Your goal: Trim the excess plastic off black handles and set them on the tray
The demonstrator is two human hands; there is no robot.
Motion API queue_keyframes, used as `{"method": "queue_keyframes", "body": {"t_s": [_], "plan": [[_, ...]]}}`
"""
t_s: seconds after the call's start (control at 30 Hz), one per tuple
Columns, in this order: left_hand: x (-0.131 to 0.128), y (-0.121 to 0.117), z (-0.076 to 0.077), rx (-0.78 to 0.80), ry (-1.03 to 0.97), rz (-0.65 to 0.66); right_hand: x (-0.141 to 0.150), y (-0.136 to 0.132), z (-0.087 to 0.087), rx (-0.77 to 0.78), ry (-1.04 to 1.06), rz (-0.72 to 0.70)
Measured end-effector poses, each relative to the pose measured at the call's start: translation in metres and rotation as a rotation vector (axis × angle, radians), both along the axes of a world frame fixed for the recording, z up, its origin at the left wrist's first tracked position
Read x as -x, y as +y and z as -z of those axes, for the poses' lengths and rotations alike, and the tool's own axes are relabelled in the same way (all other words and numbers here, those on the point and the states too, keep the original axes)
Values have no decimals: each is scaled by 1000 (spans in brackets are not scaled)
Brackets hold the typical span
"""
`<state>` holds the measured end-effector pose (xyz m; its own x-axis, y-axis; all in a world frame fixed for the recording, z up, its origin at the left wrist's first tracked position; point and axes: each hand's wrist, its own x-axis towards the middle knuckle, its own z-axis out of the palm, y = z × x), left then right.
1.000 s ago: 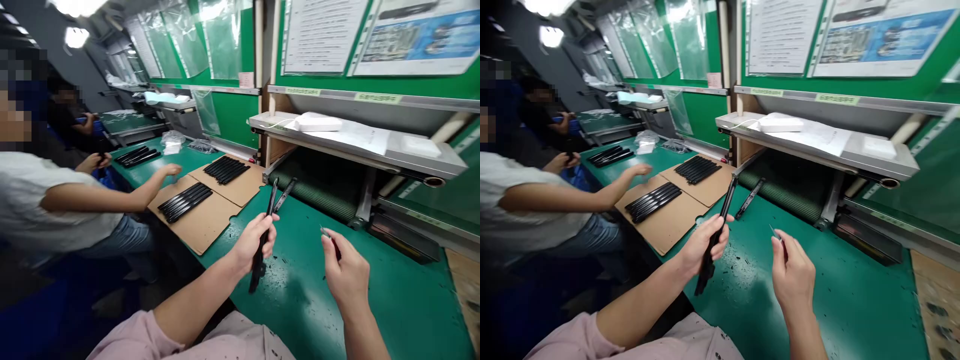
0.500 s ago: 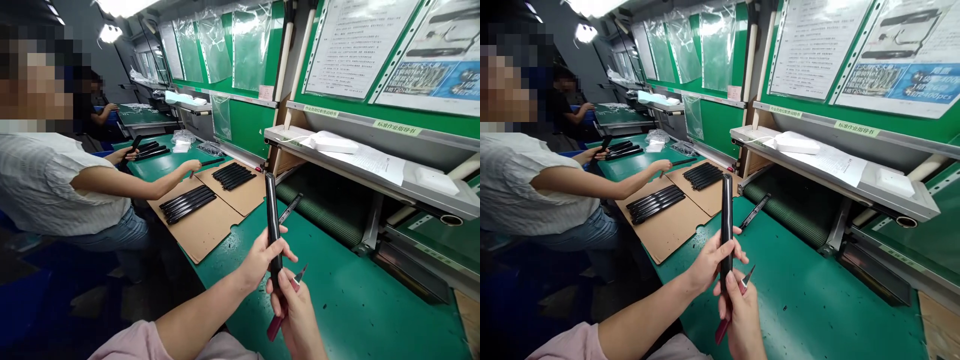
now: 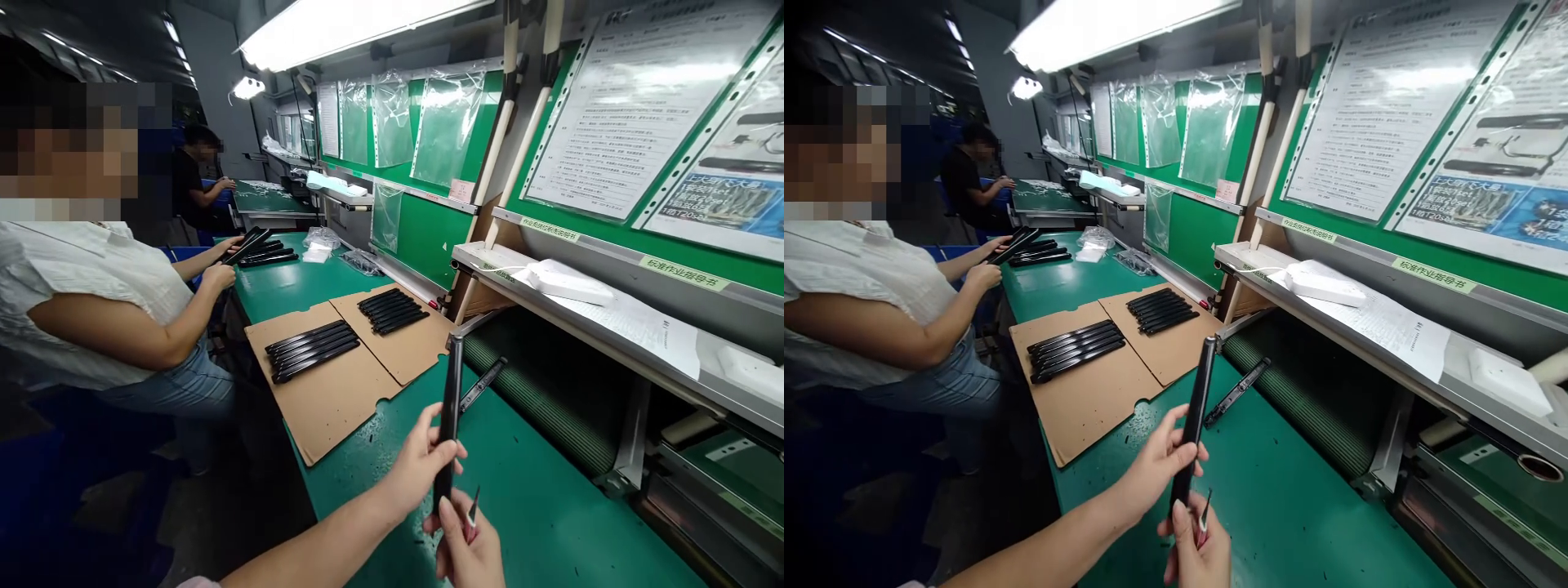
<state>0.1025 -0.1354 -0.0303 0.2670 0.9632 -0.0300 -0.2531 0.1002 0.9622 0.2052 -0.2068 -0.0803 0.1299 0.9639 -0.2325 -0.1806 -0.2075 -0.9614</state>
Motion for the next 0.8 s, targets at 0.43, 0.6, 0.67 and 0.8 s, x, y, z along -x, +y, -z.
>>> {"method": "queue_keyframes", "body": {"t_s": [0.43,0.6,0.67,0.8], "plan": [[104,240,66,-75,1245,-90,-70,79,37,99,-363,22],[103,301,92,-156,1466,-73,-79,134,42,97,-678,37],[101,319,98,-175,1532,-66,-78,156,51,97,-729,92],[106,341,104,-173,1628,-53,-103,195,53,93,-901,257]]}}
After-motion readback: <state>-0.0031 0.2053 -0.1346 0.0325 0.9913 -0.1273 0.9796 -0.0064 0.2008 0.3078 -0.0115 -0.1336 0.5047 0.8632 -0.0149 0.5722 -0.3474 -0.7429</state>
